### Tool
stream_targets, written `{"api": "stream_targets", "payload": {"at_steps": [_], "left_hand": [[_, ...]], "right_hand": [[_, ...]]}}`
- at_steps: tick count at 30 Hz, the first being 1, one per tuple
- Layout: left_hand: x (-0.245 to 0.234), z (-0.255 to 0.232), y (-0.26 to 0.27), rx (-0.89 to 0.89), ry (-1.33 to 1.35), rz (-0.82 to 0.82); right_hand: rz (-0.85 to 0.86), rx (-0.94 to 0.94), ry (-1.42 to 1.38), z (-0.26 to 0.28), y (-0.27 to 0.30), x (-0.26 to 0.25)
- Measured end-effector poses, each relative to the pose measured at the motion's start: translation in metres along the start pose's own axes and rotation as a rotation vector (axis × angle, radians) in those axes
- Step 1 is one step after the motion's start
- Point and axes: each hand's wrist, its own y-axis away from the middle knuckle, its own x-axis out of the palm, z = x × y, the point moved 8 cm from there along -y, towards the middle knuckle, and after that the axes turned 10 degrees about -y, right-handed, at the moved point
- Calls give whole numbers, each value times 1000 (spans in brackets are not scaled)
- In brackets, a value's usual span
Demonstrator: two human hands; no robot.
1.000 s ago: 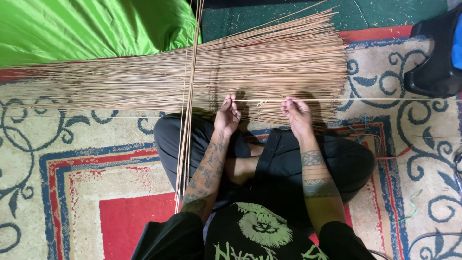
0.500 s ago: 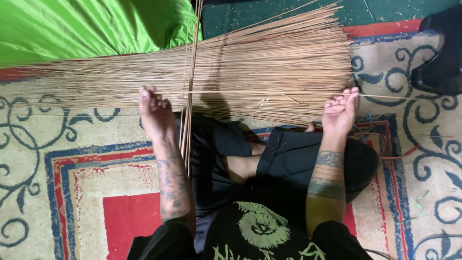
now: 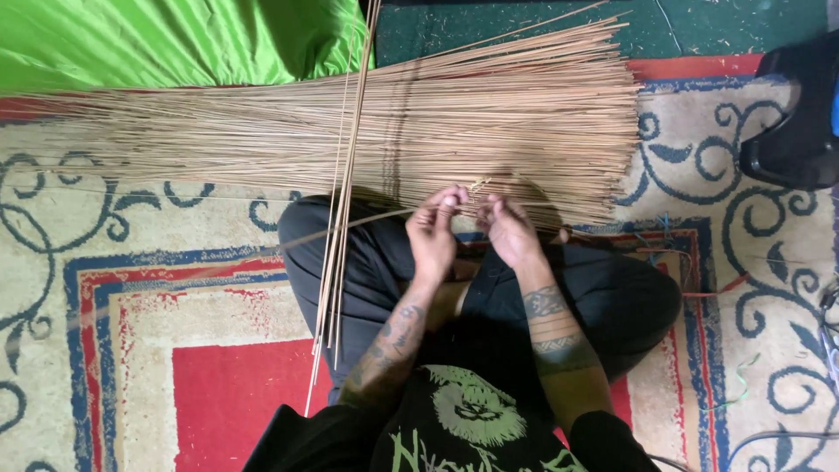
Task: Weaving thin wooden sticks through a set of vertical warp sticks to create a mat or broom.
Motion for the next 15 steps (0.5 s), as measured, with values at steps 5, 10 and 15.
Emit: {"api": "stream_targets", "payload": {"at_steps": [5,10,15], "left_hand": [[-69,-27,-47,23,3,-50],[-103,-30,-56,65,-33,-95],[-91,-27,-43,76,-77,-82]], "right_hand": [[-88,-174,-110,72,-1,-17],[-166,-218,-115,55,-17,-49],[-401,-272,36,54,-5,-49]]}}
